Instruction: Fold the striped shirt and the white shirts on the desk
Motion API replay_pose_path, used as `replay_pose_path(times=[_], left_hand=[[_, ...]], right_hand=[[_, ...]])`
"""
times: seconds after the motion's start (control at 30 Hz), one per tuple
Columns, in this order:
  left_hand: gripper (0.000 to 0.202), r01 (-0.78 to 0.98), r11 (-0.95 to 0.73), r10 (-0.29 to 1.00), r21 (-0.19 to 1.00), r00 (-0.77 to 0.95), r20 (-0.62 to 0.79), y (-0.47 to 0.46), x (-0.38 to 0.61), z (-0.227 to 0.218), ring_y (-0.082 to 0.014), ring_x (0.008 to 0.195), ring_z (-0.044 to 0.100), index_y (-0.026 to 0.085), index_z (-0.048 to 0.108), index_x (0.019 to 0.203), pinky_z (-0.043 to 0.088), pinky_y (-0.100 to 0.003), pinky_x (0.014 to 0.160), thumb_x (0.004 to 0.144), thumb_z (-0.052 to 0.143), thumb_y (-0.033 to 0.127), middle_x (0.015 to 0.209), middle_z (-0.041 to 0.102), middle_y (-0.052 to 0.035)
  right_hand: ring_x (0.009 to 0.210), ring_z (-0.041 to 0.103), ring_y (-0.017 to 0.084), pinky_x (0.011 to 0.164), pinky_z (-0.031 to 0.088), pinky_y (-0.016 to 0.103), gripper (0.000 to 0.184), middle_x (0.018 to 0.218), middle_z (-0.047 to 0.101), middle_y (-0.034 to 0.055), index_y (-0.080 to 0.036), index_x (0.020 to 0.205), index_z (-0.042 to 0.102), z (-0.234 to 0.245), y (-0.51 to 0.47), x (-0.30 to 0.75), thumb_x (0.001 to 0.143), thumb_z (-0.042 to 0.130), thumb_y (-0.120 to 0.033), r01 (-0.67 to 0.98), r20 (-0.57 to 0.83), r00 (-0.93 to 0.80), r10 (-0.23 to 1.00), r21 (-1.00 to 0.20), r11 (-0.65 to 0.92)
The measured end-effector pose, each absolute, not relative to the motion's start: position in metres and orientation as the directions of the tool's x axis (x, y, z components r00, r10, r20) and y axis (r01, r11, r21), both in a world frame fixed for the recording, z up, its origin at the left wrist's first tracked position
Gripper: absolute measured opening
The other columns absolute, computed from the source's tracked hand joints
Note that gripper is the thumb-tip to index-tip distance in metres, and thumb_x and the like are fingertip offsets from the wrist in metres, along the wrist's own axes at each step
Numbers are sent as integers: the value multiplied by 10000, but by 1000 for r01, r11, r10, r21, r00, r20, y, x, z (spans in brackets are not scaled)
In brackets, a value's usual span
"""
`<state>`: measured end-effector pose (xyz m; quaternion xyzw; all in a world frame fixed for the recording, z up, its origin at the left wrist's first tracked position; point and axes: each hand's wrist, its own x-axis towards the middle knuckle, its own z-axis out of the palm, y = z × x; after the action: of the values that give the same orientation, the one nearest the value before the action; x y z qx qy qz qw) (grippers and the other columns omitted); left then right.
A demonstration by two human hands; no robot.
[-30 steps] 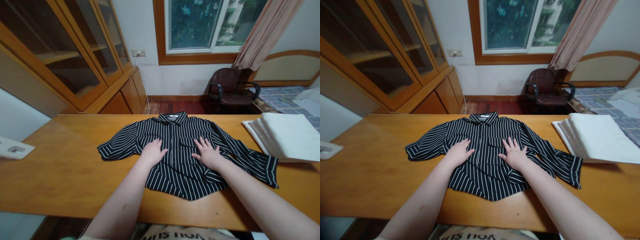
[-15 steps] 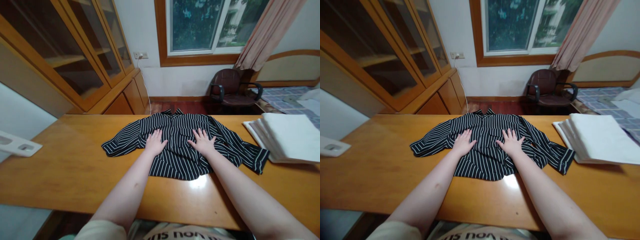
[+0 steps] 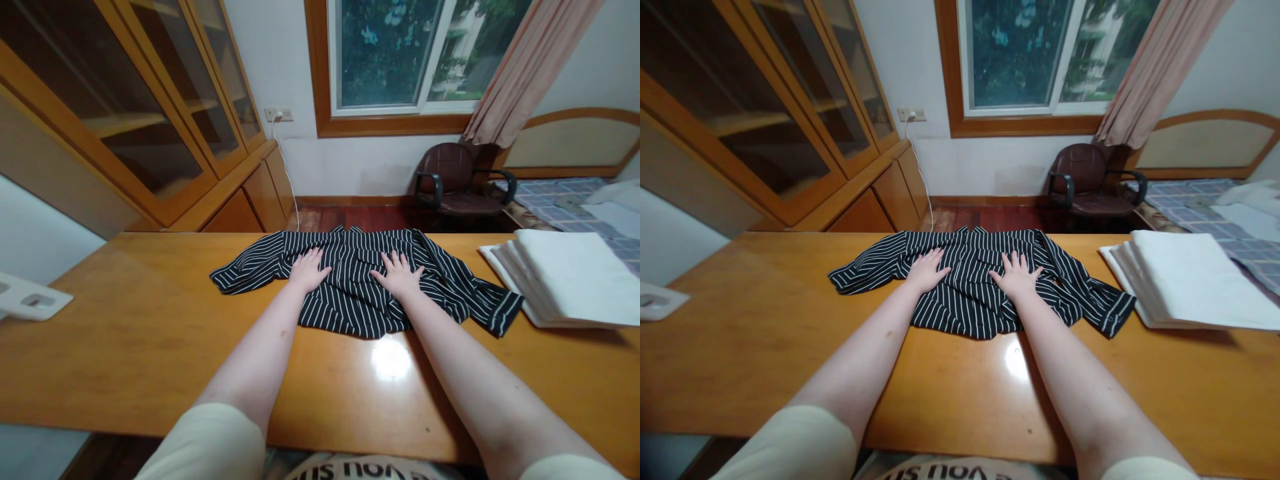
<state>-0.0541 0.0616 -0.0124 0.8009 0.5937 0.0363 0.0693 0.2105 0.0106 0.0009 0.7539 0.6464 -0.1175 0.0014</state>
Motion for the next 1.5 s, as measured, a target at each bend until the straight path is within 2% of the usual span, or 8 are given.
replay_pose_path(times=[0.47,0.67,0.73,0.83,1.0,1.2,1.33,1.5], left_hand=[[653,943,-279,959,183,285,-6,94,-50,-13,-199,1426,185,215,308,1457,136,-413,1155,899,324,554,1544,238,-41],[686,941,-261,939,217,299,-169,93,-51,4,-245,1435,126,181,230,1481,137,-439,1145,908,312,549,1561,137,-100],[698,941,-233,952,247,273,-141,80,-58,14,-259,1432,134,160,219,1483,174,-424,1138,907,339,537,1559,140,-122],[650,948,-168,981,271,189,-52,44,-74,23,-252,1410,231,117,317,1443,229,-379,1128,908,381,479,1522,273,-143],[570,930,15,1000,368,-10,-13,-15,-99,21,-230,1286,453,109,443,1362,342,-322,1072,896,419,437,1395,483,-143],[481,869,221,975,444,-206,-83,-26,-114,28,-283,1104,587,144,592,1200,445,-365,926,873,431,457,1187,643,-136],[378,873,256,966,416,-211,-151,-21,-124,30,-276,917,642,170,664,937,459,-328,754,852,452,471,964,705,-124],[305,906,162,983,391,-113,-145,-23,-129,27,-251,780,628,196,635,795,403,-293,634,824,493,465,806,686,-89]], right_hand=[[1428,38,301,1029,21,703,765,1580,72,43,-298,1504,161,-2,40,215,857,154,-706,973,-173,156,973,-143,-181],[1431,65,284,1053,28,672,718,1578,88,60,-288,1499,190,2,37,215,887,202,-663,971,-153,133,979,-176,-159],[1432,84,281,1075,53,638,688,1576,87,89,-260,1495,218,5,29,222,910,211,-623,969,-136,89,987,-218,-117],[1419,158,301,1099,165,559,679,1572,91,125,-227,1492,241,9,7,242,916,264,-587,942,-116,28,993,-329,-65],[1393,257,281,1114,247,425,678,1511,290,161,-134,1446,349,8,-43,279,906,338,-542,903,-75,62,995,-420,-88],[1289,424,296,1070,329,405,631,1387,472,184,-68,1331,490,11,-73,307,889,399,-509,952,152,193,969,-269,-147],[1072,588,334,908,450,437,607,1172,632,190,-84,1247,570,18,-73,326,886,383,-534,931,10,317,948,-193,-309],[997,615,320,844,463,388,556,1079,671,173,-95,1173,614,15,-73,337,817,511,-509,928,-99,315,944,-178,-328]])
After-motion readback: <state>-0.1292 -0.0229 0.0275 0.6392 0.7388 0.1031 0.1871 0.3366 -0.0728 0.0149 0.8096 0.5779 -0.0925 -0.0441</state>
